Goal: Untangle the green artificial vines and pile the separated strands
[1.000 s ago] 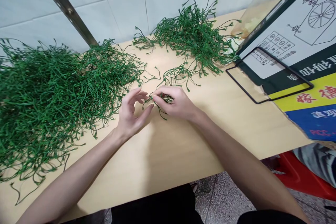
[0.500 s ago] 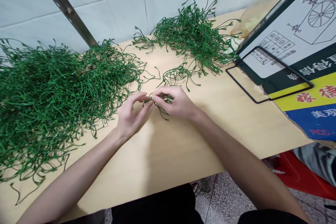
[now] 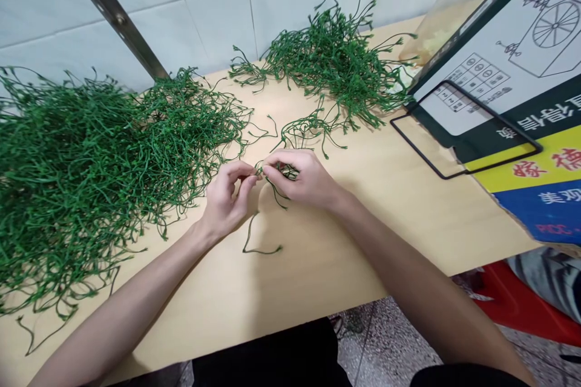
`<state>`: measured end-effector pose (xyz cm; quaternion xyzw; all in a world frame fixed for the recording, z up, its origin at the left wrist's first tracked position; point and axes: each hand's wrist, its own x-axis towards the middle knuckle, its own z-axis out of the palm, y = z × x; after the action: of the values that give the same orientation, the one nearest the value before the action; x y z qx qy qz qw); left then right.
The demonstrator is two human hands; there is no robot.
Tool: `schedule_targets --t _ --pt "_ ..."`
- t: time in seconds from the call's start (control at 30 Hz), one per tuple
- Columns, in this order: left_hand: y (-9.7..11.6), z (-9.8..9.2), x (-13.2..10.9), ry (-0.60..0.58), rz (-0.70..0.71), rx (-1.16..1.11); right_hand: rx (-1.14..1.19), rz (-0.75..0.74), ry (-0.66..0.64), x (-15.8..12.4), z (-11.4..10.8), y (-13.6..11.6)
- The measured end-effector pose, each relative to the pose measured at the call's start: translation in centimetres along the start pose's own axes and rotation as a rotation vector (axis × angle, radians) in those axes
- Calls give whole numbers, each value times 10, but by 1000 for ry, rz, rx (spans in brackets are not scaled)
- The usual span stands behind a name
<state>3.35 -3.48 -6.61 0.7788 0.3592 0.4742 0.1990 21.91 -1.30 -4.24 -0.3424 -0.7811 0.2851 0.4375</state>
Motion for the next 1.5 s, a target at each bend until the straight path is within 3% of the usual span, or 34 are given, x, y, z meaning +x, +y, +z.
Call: schedule_targets --t 0.2,0.3,0.73,1.07,1.5 --pt "0 -1 4 -56 -307 -428 -66 -72 3 0 0 -1" --pt "3 -4 8 -57 -381 -628 -82 -106 14 0 0 0" --pt "-2 -9 7 -64 -214 -831 -34 -20 46 0 -1 3" --pt "-1 -7 8 -42 -249 -745 -22 72 18 -2 0 3" --pt "0 4 7 19 -335 -499 -46 -66 63 -3 5 7"
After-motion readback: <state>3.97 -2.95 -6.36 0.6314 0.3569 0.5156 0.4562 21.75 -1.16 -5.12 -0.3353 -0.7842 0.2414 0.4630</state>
